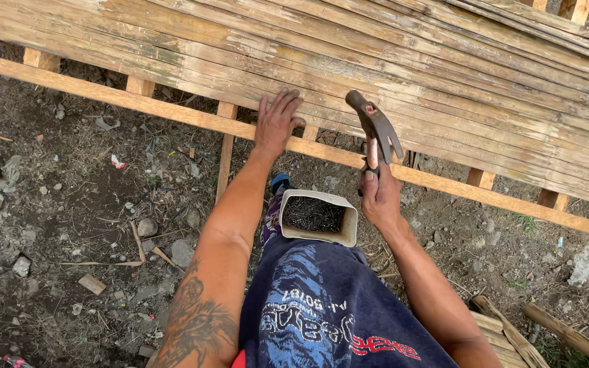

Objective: The person hammers nails into a wooden pallet using a hammer. They repeatedly pick nails from a container and drive them into the wooden slats to secure them to the frame.

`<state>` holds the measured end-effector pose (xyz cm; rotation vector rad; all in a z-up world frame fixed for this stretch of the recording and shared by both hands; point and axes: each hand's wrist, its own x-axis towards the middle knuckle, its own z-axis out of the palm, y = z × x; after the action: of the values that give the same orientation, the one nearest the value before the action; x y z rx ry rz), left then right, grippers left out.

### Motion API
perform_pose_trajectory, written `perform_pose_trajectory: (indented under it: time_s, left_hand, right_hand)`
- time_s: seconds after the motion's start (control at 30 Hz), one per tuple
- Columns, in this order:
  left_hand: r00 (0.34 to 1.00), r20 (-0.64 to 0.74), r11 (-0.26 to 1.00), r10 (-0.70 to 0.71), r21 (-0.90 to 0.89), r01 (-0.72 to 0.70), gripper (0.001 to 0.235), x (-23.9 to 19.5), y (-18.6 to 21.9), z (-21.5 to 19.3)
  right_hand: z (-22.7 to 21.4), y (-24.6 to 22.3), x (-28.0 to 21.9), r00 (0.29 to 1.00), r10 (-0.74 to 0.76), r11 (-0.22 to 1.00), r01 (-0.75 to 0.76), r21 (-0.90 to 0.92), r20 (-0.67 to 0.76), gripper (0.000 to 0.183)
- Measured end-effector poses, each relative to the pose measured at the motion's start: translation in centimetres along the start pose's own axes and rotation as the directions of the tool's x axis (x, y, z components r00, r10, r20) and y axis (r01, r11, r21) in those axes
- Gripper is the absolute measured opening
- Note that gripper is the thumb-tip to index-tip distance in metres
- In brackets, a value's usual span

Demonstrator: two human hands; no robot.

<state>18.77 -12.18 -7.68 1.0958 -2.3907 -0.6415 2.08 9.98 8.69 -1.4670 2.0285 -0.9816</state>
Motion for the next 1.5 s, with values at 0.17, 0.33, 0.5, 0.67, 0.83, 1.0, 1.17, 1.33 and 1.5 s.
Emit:
perform_pose_trajectory:
  time_s: [0.17, 0.33, 0.5, 0.67, 0.83, 1.0, 1.17, 1.33, 1.5]
  left_hand:
    - [0.999, 0.019, 0.999, -0.049, 0.003, 0.049, 0.049, -0.5, 0.8, -0.2]
    - [0.998, 0.003, 0.998, -0.056, 0.008, 0.056, 0.052, 0.3, 0.3, -0.9]
    - [1.000, -0.012, 0.999, -0.029, 0.025, 0.029, 0.053, -0.2, -0.1, -0.6]
    - [0.995, 0.086, 0.997, -0.052, -0.056, 0.057, 0.055, 1.1, -0.7, -1.2]
    - [0.987, 0.153, 0.993, 0.044, -0.114, -0.027, 0.060, 0.3, -1.4, -1.9]
    - [0.987, 0.159, 0.995, 0.003, -0.102, 0.013, 0.061, 1.3, -1.6, -1.7]
    - [0.985, 0.175, 0.992, -0.009, -0.125, 0.031, 0.063, 0.9, -1.4, -1.9]
    - [0.970, 0.242, 0.992, -0.024, -0.117, 0.053, 0.062, 2.0, -0.6, -3.4]
    - [0.840, 0.483, 0.908, 0.247, -0.417, -0.027, 0.014, -1.4, 1.5, -3.8]
  right_hand:
    - [2.4, 0.6, 3.5, 0.905, 0.337, 0.923, -0.263, -0.280, 0.259, 0.029]
    - [0.6, 0.3, 3.1, 0.997, 0.077, 0.996, -0.076, -0.042, 0.016, 0.025]
    - [2.3, -0.7, 2.7, 0.998, 0.030, 0.993, -0.023, -0.115, 0.052, 0.040]
    - [1.5, -0.8, 4.3, 0.974, 0.219, 0.968, -0.209, -0.137, 0.054, 0.037]
    - [1.9, -0.9, 2.5, 0.996, -0.047, 0.996, 0.041, -0.075, -0.082, 0.039]
    - [4.5, 1.3, 3.6, 0.935, 0.343, 0.909, -0.307, -0.281, 0.090, 0.033]
    - [4.4, 2.1, 2.9, 0.997, -0.014, 0.996, 0.007, -0.091, -0.071, 0.041]
    - [6.4, 4.2, 3.8, 0.942, 0.314, 0.887, -0.247, -0.390, 0.116, 0.032]
    - [8.4, 5.1, 4.3, 0.954, 0.291, 0.916, -0.257, -0.308, 0.072, 0.034]
